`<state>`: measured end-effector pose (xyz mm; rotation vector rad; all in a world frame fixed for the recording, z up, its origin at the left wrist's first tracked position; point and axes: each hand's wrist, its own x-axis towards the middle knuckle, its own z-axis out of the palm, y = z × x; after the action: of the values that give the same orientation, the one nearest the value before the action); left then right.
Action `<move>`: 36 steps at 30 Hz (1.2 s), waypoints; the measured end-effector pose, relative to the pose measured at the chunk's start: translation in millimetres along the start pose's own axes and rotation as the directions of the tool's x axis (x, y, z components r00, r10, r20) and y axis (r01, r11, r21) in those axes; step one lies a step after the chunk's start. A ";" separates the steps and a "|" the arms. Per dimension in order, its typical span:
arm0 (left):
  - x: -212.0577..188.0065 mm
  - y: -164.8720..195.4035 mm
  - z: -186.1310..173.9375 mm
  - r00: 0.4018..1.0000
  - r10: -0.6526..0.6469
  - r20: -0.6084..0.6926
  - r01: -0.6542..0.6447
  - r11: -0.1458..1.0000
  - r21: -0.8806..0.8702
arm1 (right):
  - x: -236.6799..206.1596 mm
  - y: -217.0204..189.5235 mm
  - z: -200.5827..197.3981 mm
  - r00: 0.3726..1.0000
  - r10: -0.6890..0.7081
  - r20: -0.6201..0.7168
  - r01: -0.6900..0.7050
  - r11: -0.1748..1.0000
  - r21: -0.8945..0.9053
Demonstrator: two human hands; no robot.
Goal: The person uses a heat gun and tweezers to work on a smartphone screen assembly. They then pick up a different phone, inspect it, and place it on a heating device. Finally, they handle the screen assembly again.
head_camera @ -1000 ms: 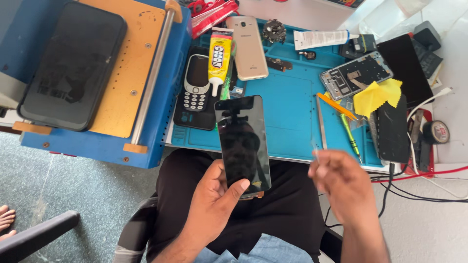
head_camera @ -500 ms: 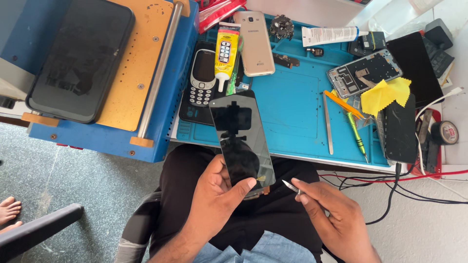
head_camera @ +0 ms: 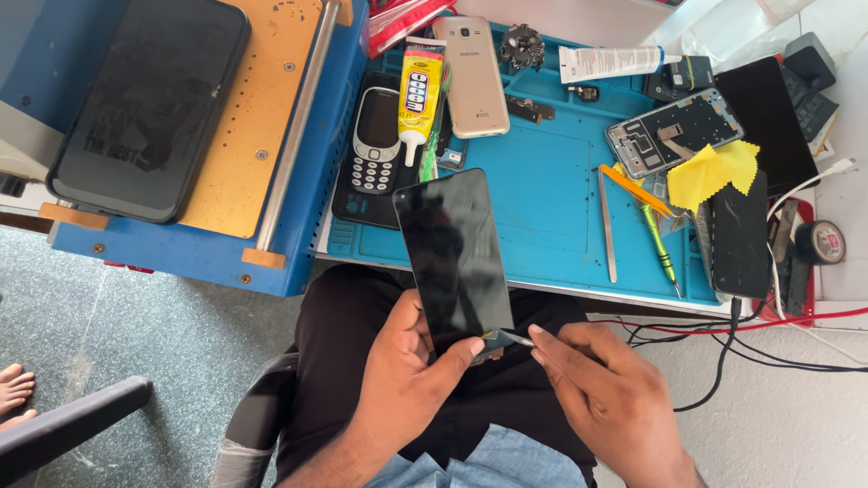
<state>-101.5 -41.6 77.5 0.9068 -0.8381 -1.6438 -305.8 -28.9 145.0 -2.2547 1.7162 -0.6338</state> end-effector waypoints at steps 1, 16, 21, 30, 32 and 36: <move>-0.7 0.2 0.1 1.000 0.001 0.002 -0.001 1.000 0.005 | 1.0 -1.1 -0.2 1.000 -0.004 0.002 0.004 1.000 -0.015; -2.8 -0.1 1.8 0.999 0.034 0.011 -0.035 0.998 0.058 | 1.1 -0.1 1.8 0.995 -0.093 -0.026 0.092 0.994 -0.063; -2.3 -0.1 2.6 1.000 0.022 0.015 -0.023 0.998 0.060 | -0.1 4.3 4.3 0.996 -0.084 0.001 0.084 0.996 -0.022; -2.2 -0.9 2.1 1.000 0.002 0.017 -0.004 0.995 0.101 | 2.4 8.1 7.5 0.997 0.008 0.079 -0.015 0.996 0.083; -3.1 -1.5 3.6 1.000 0.028 0.011 -0.029 0.991 0.130 | 3.8 7.3 8.7 0.998 0.003 0.068 -0.008 0.997 0.081; -6.5 -2.0 7.4 0.997 0.074 -0.003 -0.072 0.974 0.215 | 6.6 3.6 12.9 0.997 0.047 0.058 -0.050 0.998 0.050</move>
<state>-107.7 -34.2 80.3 1.0205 -1.0439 -1.5033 -301.3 -37.2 133.4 -2.1687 1.7021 -0.5904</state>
